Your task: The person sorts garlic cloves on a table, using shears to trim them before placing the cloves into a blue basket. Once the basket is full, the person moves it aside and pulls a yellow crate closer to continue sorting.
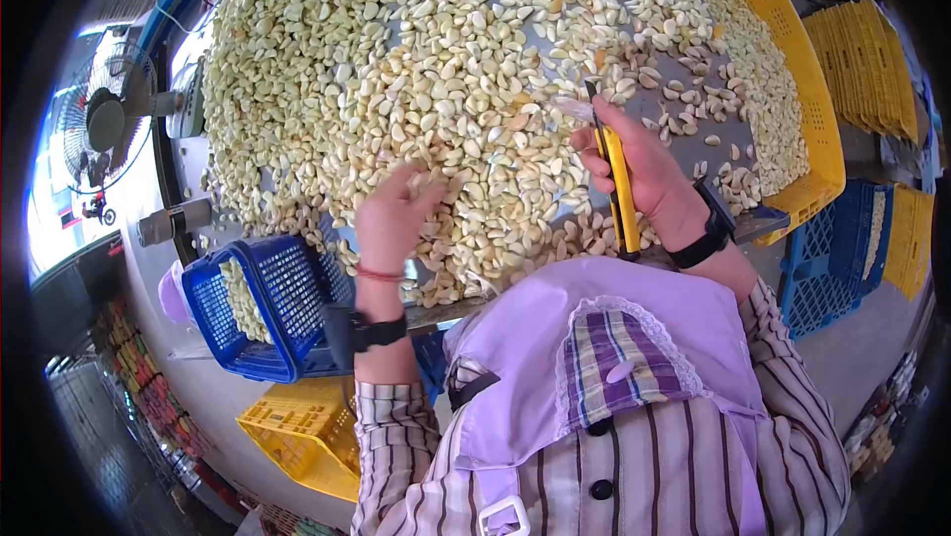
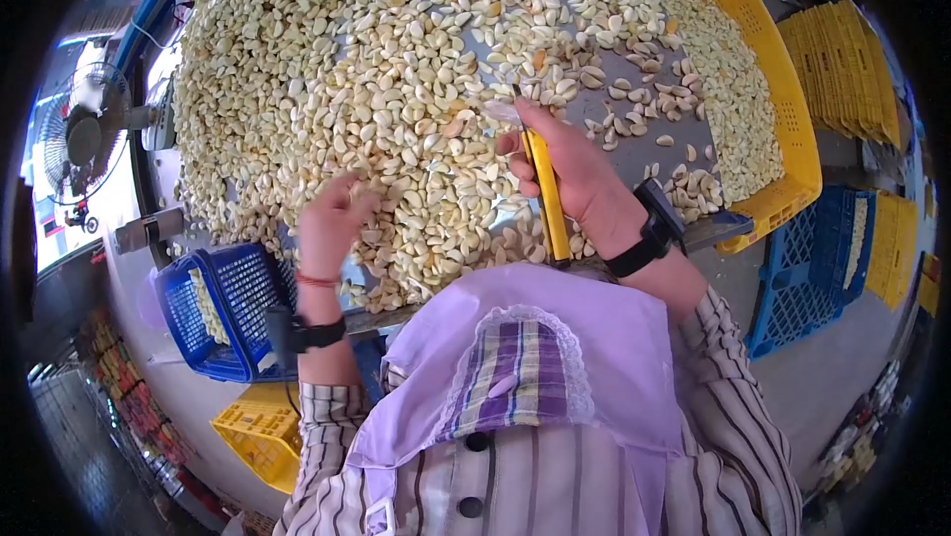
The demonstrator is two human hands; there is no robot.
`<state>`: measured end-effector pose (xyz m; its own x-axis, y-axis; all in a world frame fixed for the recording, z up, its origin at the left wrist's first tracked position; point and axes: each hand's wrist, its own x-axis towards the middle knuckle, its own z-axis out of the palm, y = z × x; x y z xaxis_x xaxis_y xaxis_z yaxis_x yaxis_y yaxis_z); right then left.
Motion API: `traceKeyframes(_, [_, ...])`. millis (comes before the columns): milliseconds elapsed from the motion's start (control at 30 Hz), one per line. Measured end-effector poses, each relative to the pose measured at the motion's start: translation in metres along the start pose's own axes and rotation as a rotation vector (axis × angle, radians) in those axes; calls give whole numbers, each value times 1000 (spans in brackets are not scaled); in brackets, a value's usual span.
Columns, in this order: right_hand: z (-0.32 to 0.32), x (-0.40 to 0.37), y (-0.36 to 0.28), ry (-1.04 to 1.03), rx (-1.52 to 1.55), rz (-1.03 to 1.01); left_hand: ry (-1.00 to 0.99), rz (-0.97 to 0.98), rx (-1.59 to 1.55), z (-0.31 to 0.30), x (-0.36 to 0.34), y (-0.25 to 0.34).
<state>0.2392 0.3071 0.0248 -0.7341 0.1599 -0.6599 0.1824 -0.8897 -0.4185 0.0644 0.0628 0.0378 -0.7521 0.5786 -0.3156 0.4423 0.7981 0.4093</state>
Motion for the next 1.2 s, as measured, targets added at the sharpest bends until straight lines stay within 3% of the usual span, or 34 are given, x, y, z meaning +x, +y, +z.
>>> traceKeyframes(33, [1, -1, 0, -6, -8, 6, 0, -3, -3, 13, -4, 1])
traceKeyframes(100, [2, -1, 1, -15, -14, 11, 244, 396, 114, 33, -7, -4])
traceKeyframes(133, [0, 0, 1, -9, -32, 16, 244, 404, 114, 34, -6, -10])
traceKeyframes(200, [-3, -4, 2, 7, -53, 30, -214, 121, -799, 22, -12, -17])
traceKeyframes(233, [-2, -3, 1, 10, -52, 16, -360, -59, -1014, 10, -16, -16])
traceKeyframes(267, [-1, -3, 1, 12, -51, 2, -359, -59, -1014, 3, -15, -7])
traceKeyframes(367, [2, -2, 5, 24, -35, 22, -42, 65, -414, 1, 3, 18])
traceKeyframes(400, [3, -1, 8, 24, -37, 28, -43, 59, -417, 9, 11, 26])
traceKeyframes(467, [6, 1, 12, 35, -52, 34, 30, 197, 274, 24, 29, 44])
traceKeyframes(600, [10, -9, 7, 12, -102, -10, 31, 256, 461, 49, 54, 38])
traceKeyframes(667, [4, -11, 2, 32, -100, -26, -80, 170, -494, 31, 59, 15])
traceKeyframes(733, [-2, -11, 1, 47, -99, -36, -192, -88, -1026, -8, 49, 10])
traceKeyframes(800, [-5, -8, 2, 25, -61, -52, -167, 105, -1407, -25, 36, -4])
traceKeyframes(833, [-4, -5, 2, 22, -61, -48, -64, 71, -1585, -29, 26, 0])
traceKeyframes(867, [-3, -3, 3, 21, -57, -43, -60, 68, -1584, -27, 25, -10])
traceKeyframes(933, [-1, -1, 6, 25, -49, -31, -10, 262, -1271, -19, 23, -39])
traceKeyframes(967, [0, 0, 6, 25, -51, -28, 78, 102, -834, -16, 10, -32])
traceKeyframes(1000, [2, 1, 6, 0, -66, -25, 12, 102, -595, -17, -4, 2])
traceKeyframes(1067, [4, 1, 5, -26, -88, -18, 21, 443, -16, 10, -11, 2])
traceKeyframes(1100, [5, 0, 5, -18, -102, -15, 25, 435, -17, 19, -14, -6])
traceKeyframes(1167, [8, 1, 5, -11, -110, -20, -50, 74, -494, 31, -15, -19])
traceKeyframes(1200, [7, -1, 5, 31, -111, -27, -55, 76, -498, 26, -14, -31])
